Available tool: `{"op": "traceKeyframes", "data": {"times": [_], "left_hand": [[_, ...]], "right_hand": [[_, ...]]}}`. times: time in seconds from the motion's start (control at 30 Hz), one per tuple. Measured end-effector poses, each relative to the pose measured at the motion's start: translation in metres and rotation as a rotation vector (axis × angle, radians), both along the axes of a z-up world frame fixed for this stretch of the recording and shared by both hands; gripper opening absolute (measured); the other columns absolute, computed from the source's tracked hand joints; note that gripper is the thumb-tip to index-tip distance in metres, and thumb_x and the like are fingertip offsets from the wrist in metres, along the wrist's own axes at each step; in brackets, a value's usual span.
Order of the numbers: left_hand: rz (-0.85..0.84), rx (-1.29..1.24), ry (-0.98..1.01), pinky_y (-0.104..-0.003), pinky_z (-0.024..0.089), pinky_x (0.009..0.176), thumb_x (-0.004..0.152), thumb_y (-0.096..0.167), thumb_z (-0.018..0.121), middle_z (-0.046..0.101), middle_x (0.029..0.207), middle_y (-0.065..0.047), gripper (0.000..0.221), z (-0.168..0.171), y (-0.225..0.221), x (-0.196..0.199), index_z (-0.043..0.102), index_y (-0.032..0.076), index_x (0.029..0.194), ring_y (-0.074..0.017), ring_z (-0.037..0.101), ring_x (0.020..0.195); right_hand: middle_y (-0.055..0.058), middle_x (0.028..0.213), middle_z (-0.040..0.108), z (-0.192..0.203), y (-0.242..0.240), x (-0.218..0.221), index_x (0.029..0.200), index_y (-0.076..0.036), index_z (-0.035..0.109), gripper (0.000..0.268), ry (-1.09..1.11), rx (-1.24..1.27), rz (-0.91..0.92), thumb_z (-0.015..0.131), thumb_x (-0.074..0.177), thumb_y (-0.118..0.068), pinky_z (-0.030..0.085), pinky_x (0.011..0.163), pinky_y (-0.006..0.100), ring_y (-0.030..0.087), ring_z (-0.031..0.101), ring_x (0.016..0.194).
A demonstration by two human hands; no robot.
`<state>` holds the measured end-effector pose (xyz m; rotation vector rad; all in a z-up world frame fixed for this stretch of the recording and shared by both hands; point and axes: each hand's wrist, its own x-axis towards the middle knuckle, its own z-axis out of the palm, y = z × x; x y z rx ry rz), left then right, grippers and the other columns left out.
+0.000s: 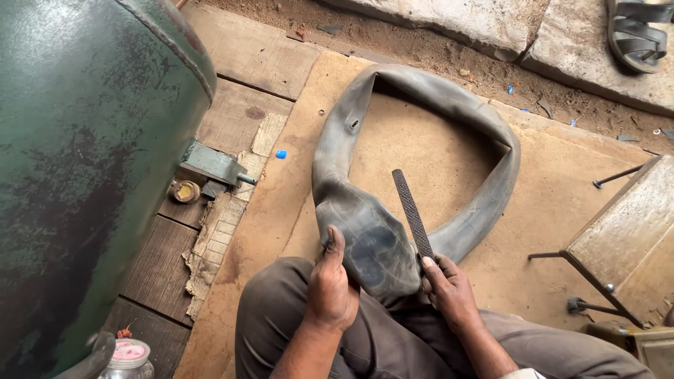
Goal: The recorder uses a metal file to roughen the surface of a rubber inner tube near a puncture to prepare it for patching.
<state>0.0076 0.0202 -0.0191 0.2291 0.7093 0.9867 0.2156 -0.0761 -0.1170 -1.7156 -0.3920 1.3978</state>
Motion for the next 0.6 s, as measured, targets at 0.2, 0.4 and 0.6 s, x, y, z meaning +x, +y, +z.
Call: {"op": "traceKeyframes", "data": {"times": [0.2, 0.4, 0.6], "left_hand": [[0.033, -0.02, 0.032, -0.041, 0.044, 0.11, 0.099, 0.05, 0.049, 0.056, 0.14, -0.013, 0.068, 0.002, 0.001, 0.0, 0.046, 0.0, 0.143, -0.0248, 0.054, 0.129], [0.05, -0.001, 0.057, -0.042, 0.048, 0.093, 0.099, 0.053, 0.05, 0.06, 0.13, -0.015, 0.069, 0.005, -0.001, -0.001, 0.048, -0.002, 0.141, -0.028, 0.059, 0.117], [0.072, 0.045, 0.091, -0.04, 0.049, 0.105, 0.097, 0.052, 0.053, 0.061, 0.134, -0.014, 0.07, -0.003, -0.005, 0.001, 0.05, -0.004, 0.139, -0.0263, 0.06, 0.122]], "right_hand": [[0.002, 0.071, 0.061, -0.022, -0.014, 0.007, 0.127, -0.004, 0.066, 0.034, -0.227, 0.118, -0.003, 0.061, 0.098, -0.021, 0.04, 0.047, 0.026, 0.008, 0.049, 0.053], [0.016, 0.101, 0.071, 0.01, -0.005, 0.012, 0.145, -0.008, 0.055, 0.049, -0.929, 0.321, -0.01, 0.059, 0.096, -0.016, 0.055, 0.076, 0.038, 0.028, 0.07, 0.089], [0.021, 0.112, 0.072, -0.025, -0.013, 0.028, 0.137, -0.012, 0.065, 0.042, -0.997, 0.028, 0.149, 0.063, 0.096, -0.02, 0.053, 0.092, 0.044, 0.037, 0.07, 0.106]]}}
